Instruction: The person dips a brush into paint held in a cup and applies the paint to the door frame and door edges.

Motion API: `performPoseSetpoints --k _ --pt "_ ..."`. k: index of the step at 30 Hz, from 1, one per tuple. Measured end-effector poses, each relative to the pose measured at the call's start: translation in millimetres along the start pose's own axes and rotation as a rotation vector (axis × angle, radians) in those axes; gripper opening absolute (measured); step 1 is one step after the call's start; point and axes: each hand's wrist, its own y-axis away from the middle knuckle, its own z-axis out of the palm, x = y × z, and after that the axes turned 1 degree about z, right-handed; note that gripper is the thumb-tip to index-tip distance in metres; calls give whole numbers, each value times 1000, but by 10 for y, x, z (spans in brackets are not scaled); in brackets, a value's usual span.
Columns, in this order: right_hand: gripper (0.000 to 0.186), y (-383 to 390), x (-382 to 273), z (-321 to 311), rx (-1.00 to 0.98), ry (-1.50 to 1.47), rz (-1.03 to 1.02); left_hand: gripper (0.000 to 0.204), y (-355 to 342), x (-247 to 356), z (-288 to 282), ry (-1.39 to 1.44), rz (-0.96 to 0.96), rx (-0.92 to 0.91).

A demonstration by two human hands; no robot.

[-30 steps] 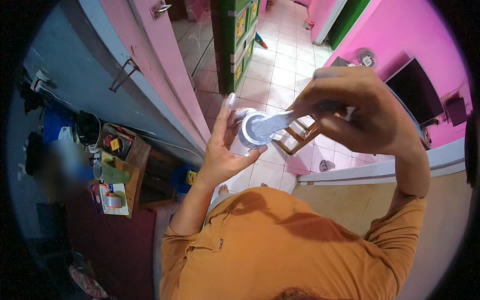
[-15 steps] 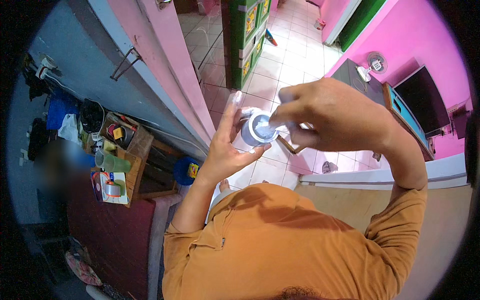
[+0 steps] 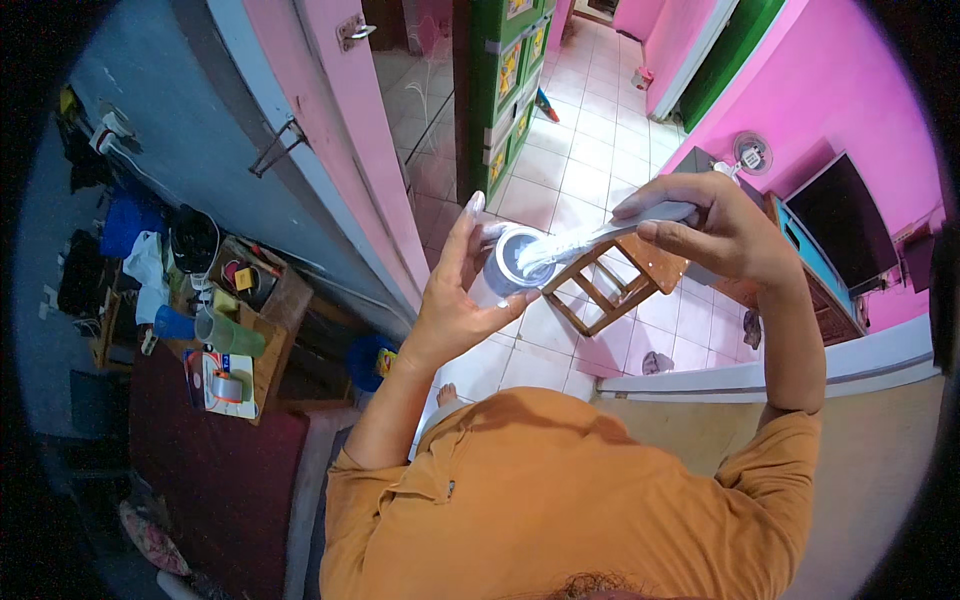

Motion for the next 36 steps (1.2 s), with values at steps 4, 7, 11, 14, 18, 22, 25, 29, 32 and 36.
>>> performPoseSetpoints --k 4,7,11,14,18,22,25,29,32,36 --pt "27 62 0 -16 65 5 62 101 -38 20 10 -1 16 -1" --pt "28 74 -23 -19 64 -149 232 101 -57 50 -1 -3 29 -2" --pt "29 88 78 86 167 -398 312 104 -68 96 -13 18 37 -9" --pt "28 74 213 129 246 -505 375 104 -79 149 -15 1 27 5" --pt "26 64 327 172 286 -721 454 104 -88 188 -31 11 26 6" --pt "25 61 388 256 322 -839 418 103 -127 225 -31 24 57 37" --pt "23 37 419 290 338 -908 296 103 -174 243 -53 9 88 46" --pt "24 -54 309 182 395 -920 173 102 -204 241 -105 36 91 60" --pt "25 -141 84 29 432 -843 99 102 -202 293 -136 54 122 62" --pt "24 -186 -34 -184 525 -815 -44 103 -147 287 -193 81 107 25"
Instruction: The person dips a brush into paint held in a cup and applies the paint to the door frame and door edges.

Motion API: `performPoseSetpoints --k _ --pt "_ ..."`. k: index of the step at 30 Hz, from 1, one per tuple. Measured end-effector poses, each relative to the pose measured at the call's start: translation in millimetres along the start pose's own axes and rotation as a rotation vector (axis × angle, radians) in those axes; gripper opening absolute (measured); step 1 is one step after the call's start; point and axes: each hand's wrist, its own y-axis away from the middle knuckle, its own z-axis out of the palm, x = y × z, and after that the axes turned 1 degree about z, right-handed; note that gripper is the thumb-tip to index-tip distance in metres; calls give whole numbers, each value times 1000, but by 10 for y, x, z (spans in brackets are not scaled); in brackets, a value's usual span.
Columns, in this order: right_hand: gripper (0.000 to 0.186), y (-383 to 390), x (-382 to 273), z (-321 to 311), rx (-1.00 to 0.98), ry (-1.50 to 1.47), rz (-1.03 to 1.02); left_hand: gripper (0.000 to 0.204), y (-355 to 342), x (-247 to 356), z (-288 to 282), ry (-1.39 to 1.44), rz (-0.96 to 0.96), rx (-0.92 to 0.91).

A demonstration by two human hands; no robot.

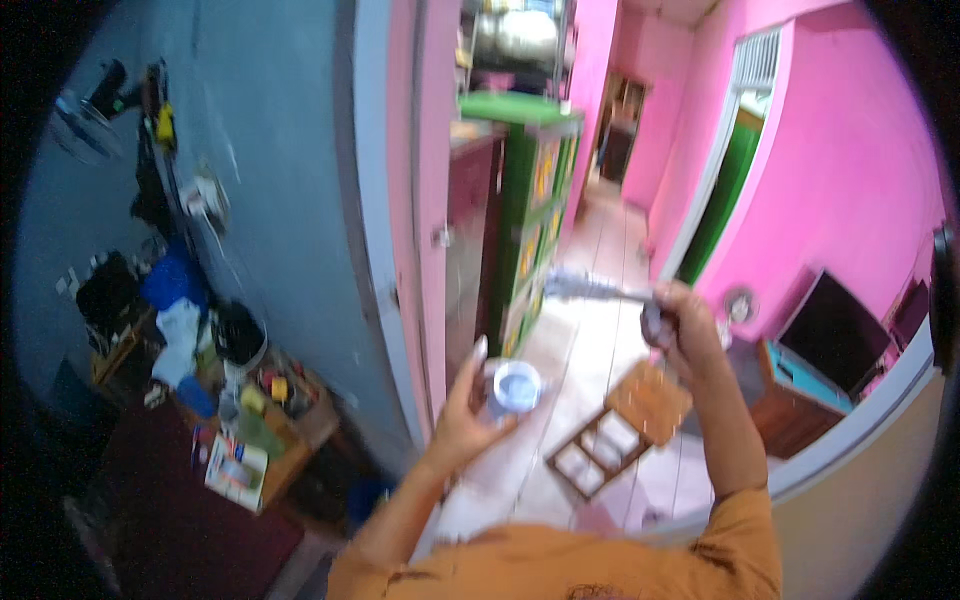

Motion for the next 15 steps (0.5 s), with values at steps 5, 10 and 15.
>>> performPoseSetpoints --k 5,10,15 --pt "31 -320 -713 320 94 133 -275 99 296 50 -64 16 -40 23" --pt "36 -859 -1817 695 132 250 -638 96 462 190 -59 -92 -88 6" --pt "21 -1358 -2907 1353 -38 276 -1035 98 565 42 -155 98 -27 58"
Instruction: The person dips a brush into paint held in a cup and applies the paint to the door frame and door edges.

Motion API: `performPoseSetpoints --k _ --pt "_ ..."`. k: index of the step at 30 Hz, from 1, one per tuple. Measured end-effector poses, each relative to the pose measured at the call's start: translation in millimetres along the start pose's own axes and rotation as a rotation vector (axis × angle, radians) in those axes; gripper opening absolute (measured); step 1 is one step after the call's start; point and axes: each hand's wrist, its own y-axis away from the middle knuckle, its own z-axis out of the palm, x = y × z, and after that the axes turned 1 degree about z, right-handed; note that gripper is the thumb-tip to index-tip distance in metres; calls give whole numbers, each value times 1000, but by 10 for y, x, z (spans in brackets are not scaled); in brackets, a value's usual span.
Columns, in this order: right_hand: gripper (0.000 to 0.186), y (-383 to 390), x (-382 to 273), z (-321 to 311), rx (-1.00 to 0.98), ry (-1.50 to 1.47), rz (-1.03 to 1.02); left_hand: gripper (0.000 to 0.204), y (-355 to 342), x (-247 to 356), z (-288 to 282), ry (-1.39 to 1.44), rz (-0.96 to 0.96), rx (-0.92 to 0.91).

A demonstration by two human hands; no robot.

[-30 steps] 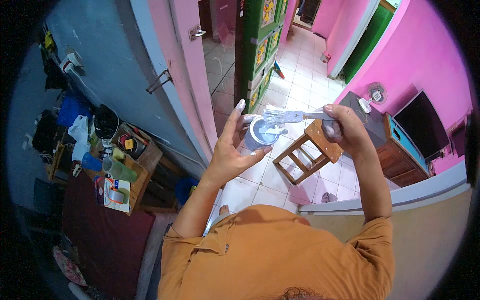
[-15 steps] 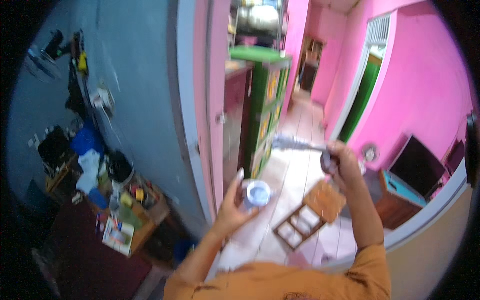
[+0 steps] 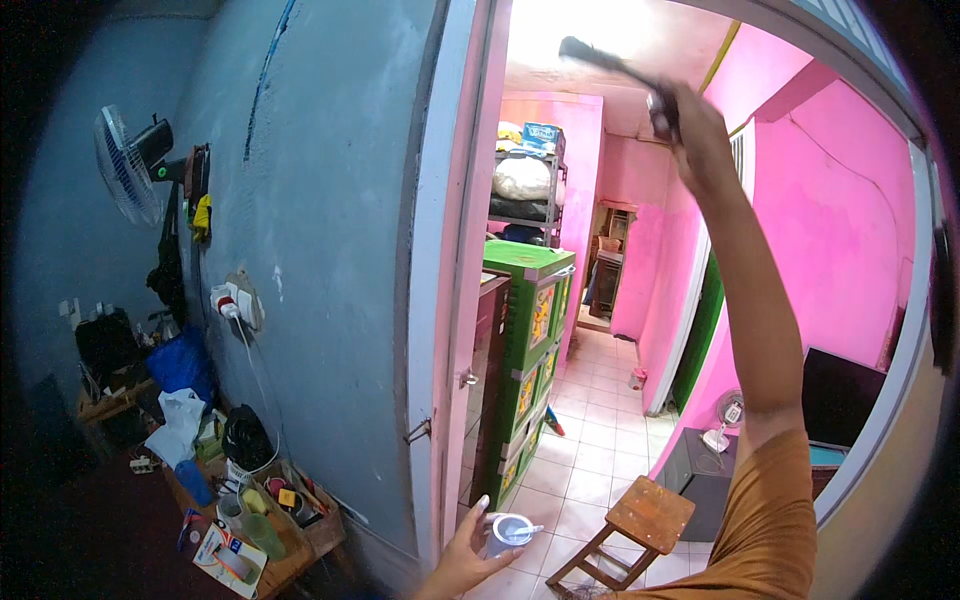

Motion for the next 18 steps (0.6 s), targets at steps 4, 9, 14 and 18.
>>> performPoseSetpoints --k 4,9,14,18 --pt "26 -958 66 229 116 147 -220 101 35 33 -109 -60 -86 3" --pt "26 -1585 40 652 166 414 -347 102 107 -42 -299 -74 -87 34" --pt "21 -1807 70 765 202 485 -599 97 150 -115 -493 -121 -72 51" --pt "23 -1788 16 424 454 686 -727 94 199 -296 -650 -131 -42 43"
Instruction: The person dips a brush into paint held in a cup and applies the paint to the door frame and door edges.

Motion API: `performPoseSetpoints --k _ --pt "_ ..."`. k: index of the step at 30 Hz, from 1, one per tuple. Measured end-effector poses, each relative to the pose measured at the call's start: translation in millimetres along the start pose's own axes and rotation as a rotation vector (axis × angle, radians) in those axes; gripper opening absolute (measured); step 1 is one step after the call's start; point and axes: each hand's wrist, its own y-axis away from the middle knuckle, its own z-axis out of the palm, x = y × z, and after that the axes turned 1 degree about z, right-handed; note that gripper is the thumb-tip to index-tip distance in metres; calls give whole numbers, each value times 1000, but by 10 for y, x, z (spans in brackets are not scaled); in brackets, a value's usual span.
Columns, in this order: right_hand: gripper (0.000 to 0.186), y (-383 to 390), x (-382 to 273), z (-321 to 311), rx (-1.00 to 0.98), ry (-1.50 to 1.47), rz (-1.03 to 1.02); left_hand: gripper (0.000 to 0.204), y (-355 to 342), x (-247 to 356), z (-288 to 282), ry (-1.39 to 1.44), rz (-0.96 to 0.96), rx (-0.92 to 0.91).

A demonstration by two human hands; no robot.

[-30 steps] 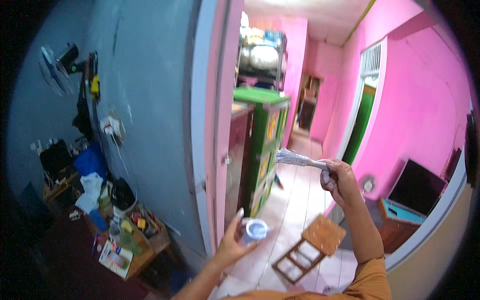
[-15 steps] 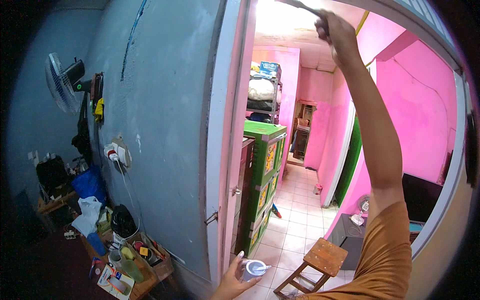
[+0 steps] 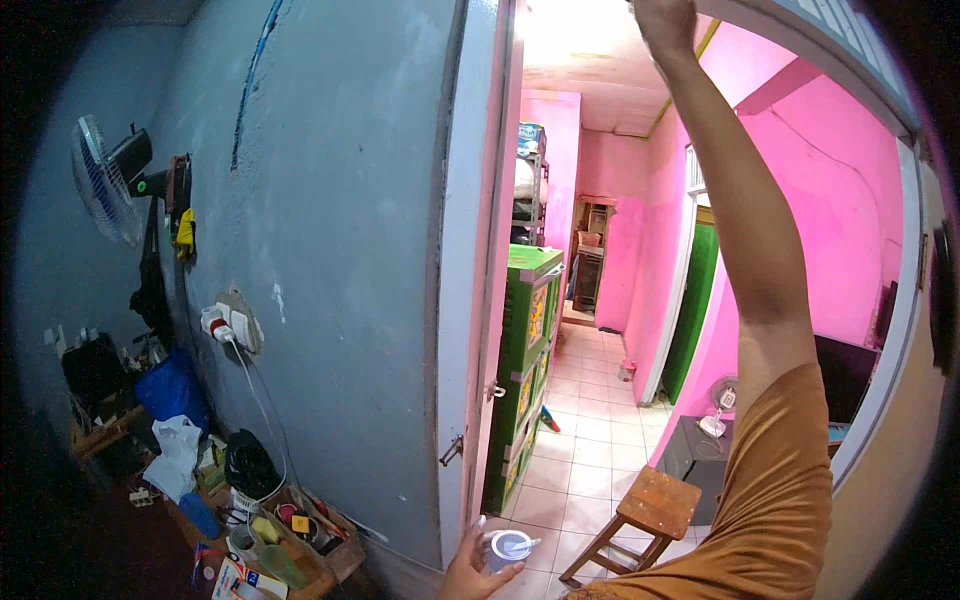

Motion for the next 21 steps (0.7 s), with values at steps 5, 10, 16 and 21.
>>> performPoseSetpoints --k 5,10,16,21 --pt "27 240 -473 -75 -74 98 162 93 68 9 -90 -32 5 2" --pt "25 228 -439 444 -89 90 16 95 37 72 -141 61 28 -49" --pt "23 40 34 -16 166 289 -39 98 89 181 -138 153 -64 -26" --pt "23 321 -383 -158 100 182 95 99 73 279 -194 124 -155 -33"
